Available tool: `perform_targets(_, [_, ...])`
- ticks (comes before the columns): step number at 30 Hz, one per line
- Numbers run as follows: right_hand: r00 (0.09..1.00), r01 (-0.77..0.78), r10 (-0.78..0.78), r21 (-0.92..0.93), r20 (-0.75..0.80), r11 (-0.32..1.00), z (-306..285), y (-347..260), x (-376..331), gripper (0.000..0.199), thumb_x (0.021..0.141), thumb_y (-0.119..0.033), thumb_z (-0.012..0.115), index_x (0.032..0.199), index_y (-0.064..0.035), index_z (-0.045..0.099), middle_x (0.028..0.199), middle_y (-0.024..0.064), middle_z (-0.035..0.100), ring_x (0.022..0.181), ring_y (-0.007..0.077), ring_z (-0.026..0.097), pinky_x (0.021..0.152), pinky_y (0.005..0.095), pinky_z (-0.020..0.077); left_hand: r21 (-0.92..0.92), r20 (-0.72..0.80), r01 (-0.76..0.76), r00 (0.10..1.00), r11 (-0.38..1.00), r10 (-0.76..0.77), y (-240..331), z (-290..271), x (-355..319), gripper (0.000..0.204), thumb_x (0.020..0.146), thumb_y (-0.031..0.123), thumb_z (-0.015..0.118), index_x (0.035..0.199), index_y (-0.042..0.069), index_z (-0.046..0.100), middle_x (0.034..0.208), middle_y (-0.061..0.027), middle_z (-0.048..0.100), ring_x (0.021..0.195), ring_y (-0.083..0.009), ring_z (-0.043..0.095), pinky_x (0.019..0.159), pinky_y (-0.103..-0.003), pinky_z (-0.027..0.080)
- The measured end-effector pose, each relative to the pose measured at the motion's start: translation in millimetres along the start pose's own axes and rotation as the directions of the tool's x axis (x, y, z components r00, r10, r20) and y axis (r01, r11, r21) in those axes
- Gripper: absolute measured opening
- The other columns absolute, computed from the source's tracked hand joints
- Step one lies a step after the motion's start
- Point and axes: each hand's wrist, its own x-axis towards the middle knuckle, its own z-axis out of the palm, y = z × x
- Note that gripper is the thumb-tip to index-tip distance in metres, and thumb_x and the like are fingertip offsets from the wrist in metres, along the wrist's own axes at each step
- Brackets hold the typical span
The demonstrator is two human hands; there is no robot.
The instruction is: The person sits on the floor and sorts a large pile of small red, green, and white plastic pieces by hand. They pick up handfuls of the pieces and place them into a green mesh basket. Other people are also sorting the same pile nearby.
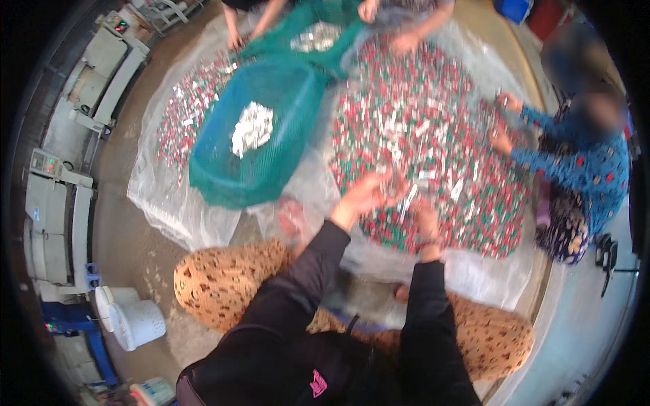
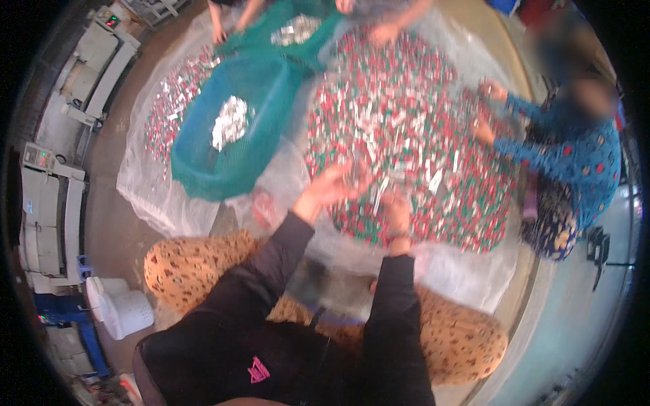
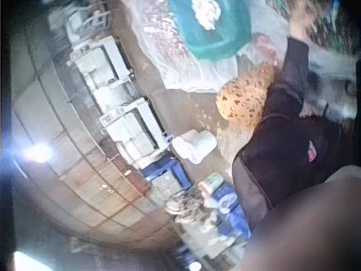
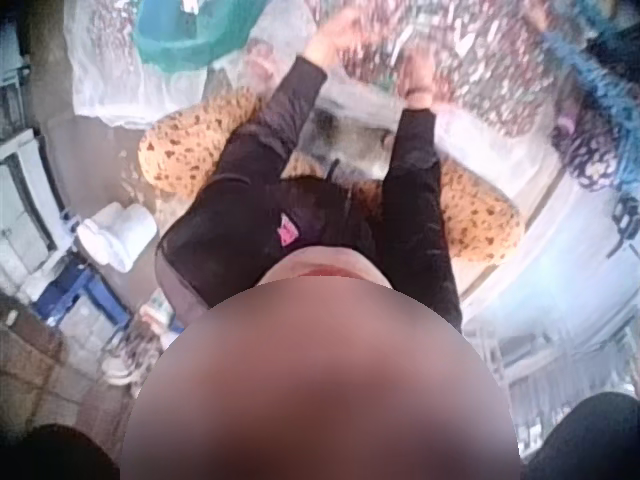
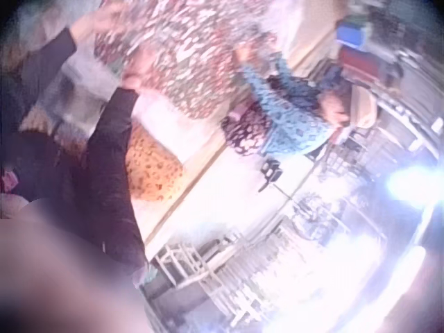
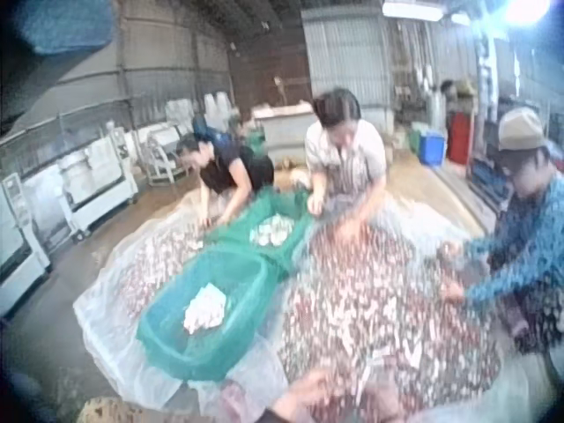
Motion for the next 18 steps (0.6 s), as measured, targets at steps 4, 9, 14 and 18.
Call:
perform_targets(4, [0.994, 0.110, -0.107, -0.153, 0.032, 0.982, -16.0, -78.6, -8.9, 0.019, 0.080, -0.024, 0.055, 0.089, -0.0062, 0.056, 0.080, 0.0052, 0.056, 0.068, 0.0134, 0.051, 0.057, 0.0257, 0.0402, 0.336, -0.069, -0.098, 0.989, 0.937, 0.128, -4.8, -24.7, 5.0, 0.027, 0.089, 0.032, 0.046, 0.097, 0.006, 0.052, 0.081, -0.0013, 0.053, 0.068, -0.0110, 0.051, 0.051, -0.025, 0.043])
perform_targets(9, [0.949, -0.306, 0.108, 0.786, 0.296, 0.537, -44.6, -99.4, -17.3, 0.022, 0.083, -0.026, 0.053, 0.089, -0.0049, 0.054, 0.080, 0.0032, 0.055, 0.070, 0.0107, 0.050, 0.050, 0.0209, 0.0373, 0.647, -0.466, 0.253, 0.878, 0.719, 0.111, -22.2, -9.7, 24.5, 0.040, 0.084, 0.042, 0.053, 0.068, 0.005, 0.055, 0.063, -0.0039, 0.052, 0.055, -0.0110, 0.050, 0.047, -0.022, 0.041])
perform_targets(14, [0.946, -0.252, 0.320, 0.514, -0.047, 0.820, -55.0, -94.8, -14.5, 0.026, 0.088, -0.033, 0.044, 0.091, -0.0107, 0.056, 0.071, -0.0040, 0.052, 0.062, 0.0044, 0.046, 0.046, 0.0184, 0.0332, 0.927, -0.206, 0.314, 0.882, -0.203, 0.424, -80.5, -62.9, 67.3, 0.039, 0.083, 0.035, 0.050, 0.082, -0.004, 0.059, 0.071, -0.0215, 0.059, 0.066, -0.0356, 0.059, 0.059, -0.044, 0.045])
perform_targets(18, [0.925, -0.355, 0.368, 0.131, -0.097, 0.926, -15.8, -78.0, -8.3, 0.036, 0.087, -0.026, 0.045, 0.117, -0.0085, 0.038, 0.067, -0.0017, 0.045, 0.054, 0.0057, 0.041, 0.042, 0.0197, 0.0325, 0.777, -0.349, 0.526, 0.817, -0.345, 0.459, -77.6, -66.7, 67.1, 0.050, 0.077, 0.049, 0.055, 0.076, -0.001, 0.063, 0.074, -0.0206, 0.061, 0.072, -0.0365, 0.060, 0.061, -0.046, 0.046])
